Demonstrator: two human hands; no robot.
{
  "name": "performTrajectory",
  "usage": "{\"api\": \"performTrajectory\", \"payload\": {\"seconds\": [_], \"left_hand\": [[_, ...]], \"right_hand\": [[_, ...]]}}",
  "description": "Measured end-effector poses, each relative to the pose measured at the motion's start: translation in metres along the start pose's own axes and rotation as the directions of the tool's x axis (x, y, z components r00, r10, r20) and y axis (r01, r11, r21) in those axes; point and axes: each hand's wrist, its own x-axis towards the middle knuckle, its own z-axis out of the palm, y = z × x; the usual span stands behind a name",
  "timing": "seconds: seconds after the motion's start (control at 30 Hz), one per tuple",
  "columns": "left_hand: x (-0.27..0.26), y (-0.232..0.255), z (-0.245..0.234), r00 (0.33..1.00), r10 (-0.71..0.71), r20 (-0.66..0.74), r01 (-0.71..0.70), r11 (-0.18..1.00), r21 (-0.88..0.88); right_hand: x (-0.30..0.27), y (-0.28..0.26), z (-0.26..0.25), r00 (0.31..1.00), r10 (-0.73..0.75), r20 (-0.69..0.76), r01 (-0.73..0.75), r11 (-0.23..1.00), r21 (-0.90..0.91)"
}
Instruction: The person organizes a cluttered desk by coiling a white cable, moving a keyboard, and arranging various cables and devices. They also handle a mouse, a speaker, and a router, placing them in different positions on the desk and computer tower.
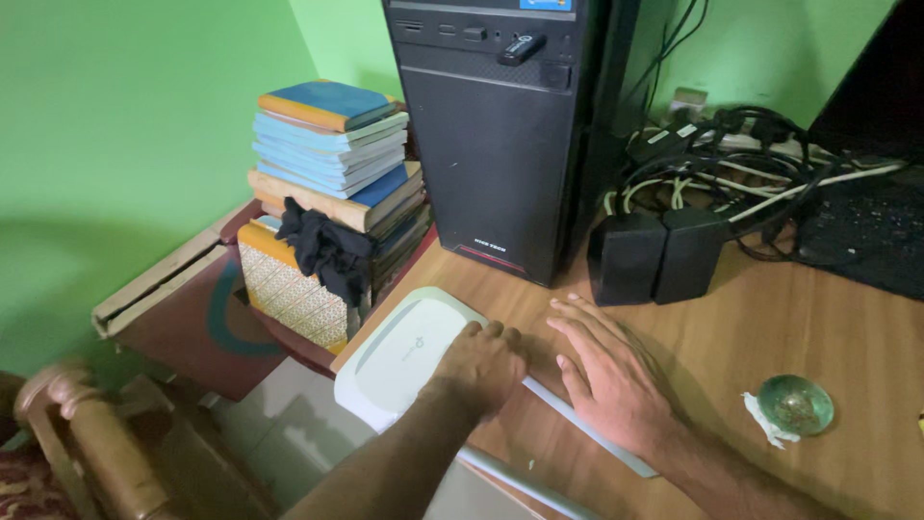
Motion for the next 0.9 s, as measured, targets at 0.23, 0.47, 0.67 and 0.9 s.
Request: {"api": "performTrajectory", "payload": {"seconds": [0.23,0.47,0.67,0.9], "left_hand": [[0.016,-0.011,0.014,0.979,0.034,-0.199,-0.046,0.997,-0.057],[0.002,-0.056,0.024,0.917,-0.061,-0.395,0.025,0.995,-0.095],[-0.011,-0.085,0.01,0.67,-0.196,-0.716,0.04,0.973,-0.229],[-0.027,-0.121,-0.005,0.543,-0.527,-0.654,0.094,0.812,-0.577]], "right_hand": [[0.006,0.027,-0.001,0.978,0.206,-0.035,-0.201,0.973,0.117],[0.036,0.072,-0.012,0.622,0.621,0.477,-0.761,0.333,0.558],[0.056,0.074,-0.018,0.621,0.599,0.505,-0.692,0.116,0.713],[0.068,0.062,0.004,0.676,0.408,0.613,-0.736,0.413,0.537]]}}
